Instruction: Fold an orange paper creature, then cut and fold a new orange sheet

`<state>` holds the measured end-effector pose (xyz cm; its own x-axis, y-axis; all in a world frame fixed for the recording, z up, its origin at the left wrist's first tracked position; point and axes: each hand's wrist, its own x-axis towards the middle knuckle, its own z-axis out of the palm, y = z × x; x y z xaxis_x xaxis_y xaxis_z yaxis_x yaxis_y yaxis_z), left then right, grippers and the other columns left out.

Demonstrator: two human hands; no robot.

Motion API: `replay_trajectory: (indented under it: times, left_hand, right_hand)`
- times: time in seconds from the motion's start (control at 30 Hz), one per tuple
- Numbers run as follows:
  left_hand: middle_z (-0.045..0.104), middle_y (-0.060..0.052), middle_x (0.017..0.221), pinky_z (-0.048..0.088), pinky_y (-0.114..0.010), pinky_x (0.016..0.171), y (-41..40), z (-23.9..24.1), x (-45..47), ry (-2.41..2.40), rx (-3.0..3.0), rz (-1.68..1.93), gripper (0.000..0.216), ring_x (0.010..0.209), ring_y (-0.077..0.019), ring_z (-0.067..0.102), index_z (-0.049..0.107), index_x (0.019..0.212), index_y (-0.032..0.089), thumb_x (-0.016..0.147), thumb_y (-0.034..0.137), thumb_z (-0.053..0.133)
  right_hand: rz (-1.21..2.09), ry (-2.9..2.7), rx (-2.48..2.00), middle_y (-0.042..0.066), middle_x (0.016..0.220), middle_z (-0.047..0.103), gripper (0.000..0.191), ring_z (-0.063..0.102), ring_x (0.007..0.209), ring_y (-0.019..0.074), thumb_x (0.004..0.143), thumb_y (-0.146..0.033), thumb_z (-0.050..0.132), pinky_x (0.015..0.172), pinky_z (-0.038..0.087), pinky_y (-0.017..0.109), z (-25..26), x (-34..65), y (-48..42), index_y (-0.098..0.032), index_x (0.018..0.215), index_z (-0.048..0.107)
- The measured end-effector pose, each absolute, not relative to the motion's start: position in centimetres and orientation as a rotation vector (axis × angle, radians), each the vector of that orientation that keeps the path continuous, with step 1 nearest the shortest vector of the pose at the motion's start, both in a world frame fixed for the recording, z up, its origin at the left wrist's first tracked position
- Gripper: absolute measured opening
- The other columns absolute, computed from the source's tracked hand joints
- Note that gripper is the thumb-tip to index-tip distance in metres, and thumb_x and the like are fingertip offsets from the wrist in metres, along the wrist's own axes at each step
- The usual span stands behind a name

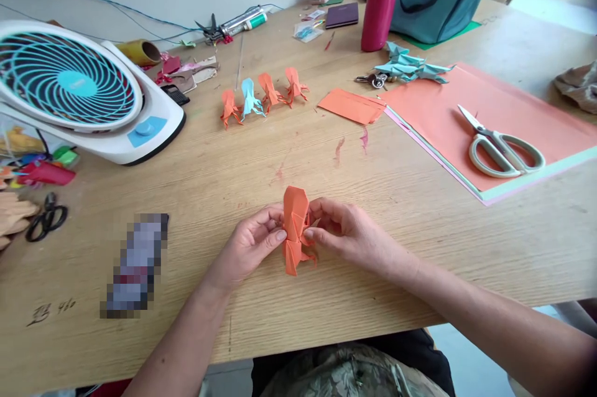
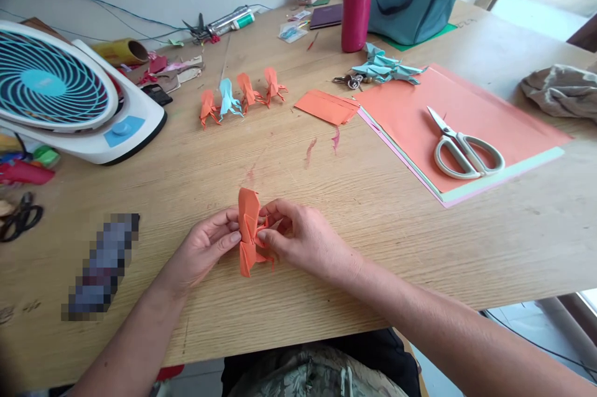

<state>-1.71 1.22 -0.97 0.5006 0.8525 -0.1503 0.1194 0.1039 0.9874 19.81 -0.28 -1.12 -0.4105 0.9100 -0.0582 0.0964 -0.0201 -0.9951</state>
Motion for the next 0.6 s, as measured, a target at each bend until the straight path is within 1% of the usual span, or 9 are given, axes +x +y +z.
replay_trajectory:
  times: [0.07, 0.17, 0.3, 0.37, 0.47, 0.6]
  left_hand:
    - [0.063, -0.008, 0.115, 0.049, -0.031, 0.091, 1.1, -0.8, -1.4, 0.924, 1.379, 0.689, 0.016, 0.101, -0.0185, 0.061, 0.063, 0.103, 0.017, 0.090, 0.026, 0.061]
    - [0.063, -0.009, 0.115, 0.048, -0.031, 0.090, 0.9, -0.4, -1.0, 0.939, 1.386, 0.714, 0.015, 0.104, -0.0198, 0.060, 0.061, 0.100, 0.016, 0.089, 0.026, 0.060]
    - [0.062, -0.009, 0.114, 0.047, -0.031, 0.091, 0.7, -0.1, -0.8, 0.961, 1.384, 0.746, 0.012, 0.109, -0.0211, 0.058, 0.061, 0.097, 0.015, 0.089, 0.024, 0.060]
    - [0.063, -0.008, 0.109, 0.048, -0.031, 0.090, 0.7, -0.1, -0.7, 0.982, 1.376, 0.760, 0.012, 0.105, -0.0199, 0.059, 0.061, 0.097, 0.015, 0.088, 0.023, 0.060]
    - [0.063, -0.007, 0.105, 0.049, -0.032, 0.088, 0.5, -0.3, -0.7, 0.991, 1.352, 0.782, 0.012, 0.099, -0.0181, 0.060, 0.061, 0.096, 0.015, 0.086, 0.023, 0.062]
    - [0.063, -0.008, 0.109, 0.052, -0.035, 0.089, 0.1, -0.7, -0.6, 1.018, 1.348, 0.853, 0.016, 0.100, -0.0191, 0.061, 0.061, 0.097, 0.016, 0.083, 0.021, 0.066]
  right_hand:
    - [1.484, -1.584, -1.074, 0.002, 0.090, 0.069, 0.016, 0.065, 0.074, 0.0127, 0.087, -0.025, 0.062, 0.065, 0.049, 0.024, -1.2, 19.8, -0.3, -0.018, 0.101, 0.062]
    - [1.459, -1.596, -1.091, 0.003, 0.093, 0.070, 0.021, 0.065, 0.076, 0.0143, 0.086, -0.032, 0.064, 0.066, 0.050, 0.025, -1.3, 19.5, -0.3, -0.019, 0.102, 0.062]
    - [1.481, -1.593, -1.154, 0.003, 0.090, 0.070, 0.017, 0.067, 0.076, 0.0158, 0.088, -0.030, 0.060, 0.067, 0.052, 0.028, -1.4, 19.2, -0.5, -0.020, 0.102, 0.059]
    - [1.500, -1.593, -1.163, 0.002, 0.087, 0.070, 0.015, 0.067, 0.073, 0.0157, 0.089, -0.029, 0.059, 0.065, 0.052, 0.028, -1.4, 19.2, -0.5, -0.020, 0.102, 0.058]
    - [1.506, -1.587, -1.149, 0.002, 0.089, 0.070, 0.017, 0.067, 0.073, 0.0158, 0.090, -0.030, 0.059, 0.066, 0.051, 0.028, -1.2, 19.2, -0.5, -0.021, 0.104, 0.058]
    - [1.536, -1.559, -1.131, 0.004, 0.095, 0.070, 0.018, 0.067, 0.074, 0.0159, 0.090, -0.031, 0.059, 0.067, 0.051, 0.028, -0.9, 19.3, -0.5, -0.020, 0.104, 0.059]
